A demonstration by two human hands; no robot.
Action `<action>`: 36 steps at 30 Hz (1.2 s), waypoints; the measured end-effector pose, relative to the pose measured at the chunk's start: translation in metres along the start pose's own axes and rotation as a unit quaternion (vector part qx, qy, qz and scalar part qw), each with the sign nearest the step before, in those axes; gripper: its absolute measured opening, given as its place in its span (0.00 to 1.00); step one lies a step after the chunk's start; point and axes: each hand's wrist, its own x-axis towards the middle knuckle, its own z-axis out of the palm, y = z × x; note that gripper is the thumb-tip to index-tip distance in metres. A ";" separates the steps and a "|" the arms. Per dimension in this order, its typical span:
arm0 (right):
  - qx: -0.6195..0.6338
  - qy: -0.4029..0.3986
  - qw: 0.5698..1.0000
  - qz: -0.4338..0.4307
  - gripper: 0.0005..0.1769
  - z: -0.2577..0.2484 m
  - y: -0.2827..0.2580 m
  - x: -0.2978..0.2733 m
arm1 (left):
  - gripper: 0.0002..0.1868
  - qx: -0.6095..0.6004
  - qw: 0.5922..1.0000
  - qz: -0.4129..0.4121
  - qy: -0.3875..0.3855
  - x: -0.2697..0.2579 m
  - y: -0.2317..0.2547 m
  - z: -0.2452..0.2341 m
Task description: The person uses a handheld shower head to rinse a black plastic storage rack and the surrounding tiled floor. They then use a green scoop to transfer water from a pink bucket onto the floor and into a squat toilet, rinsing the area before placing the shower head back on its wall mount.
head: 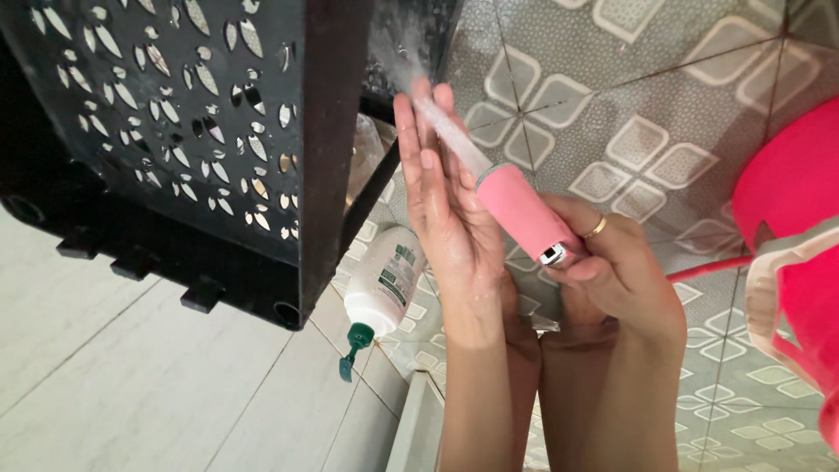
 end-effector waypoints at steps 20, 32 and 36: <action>-0.174 0.023 0.982 0.065 0.41 0.013 -0.107 -0.054 | 0.28 -0.026 0.996 -0.082 0.023 -0.049 0.023 0.027; -0.102 0.048 0.993 -0.022 0.36 0.038 -0.103 -0.064 | 0.26 0.028 0.989 -0.141 0.046 0.020 0.018 0.038; -0.055 0.065 0.996 -0.033 0.35 0.041 -0.087 -0.065 | 0.26 0.015 0.991 -0.136 -0.002 0.039 0.015 0.033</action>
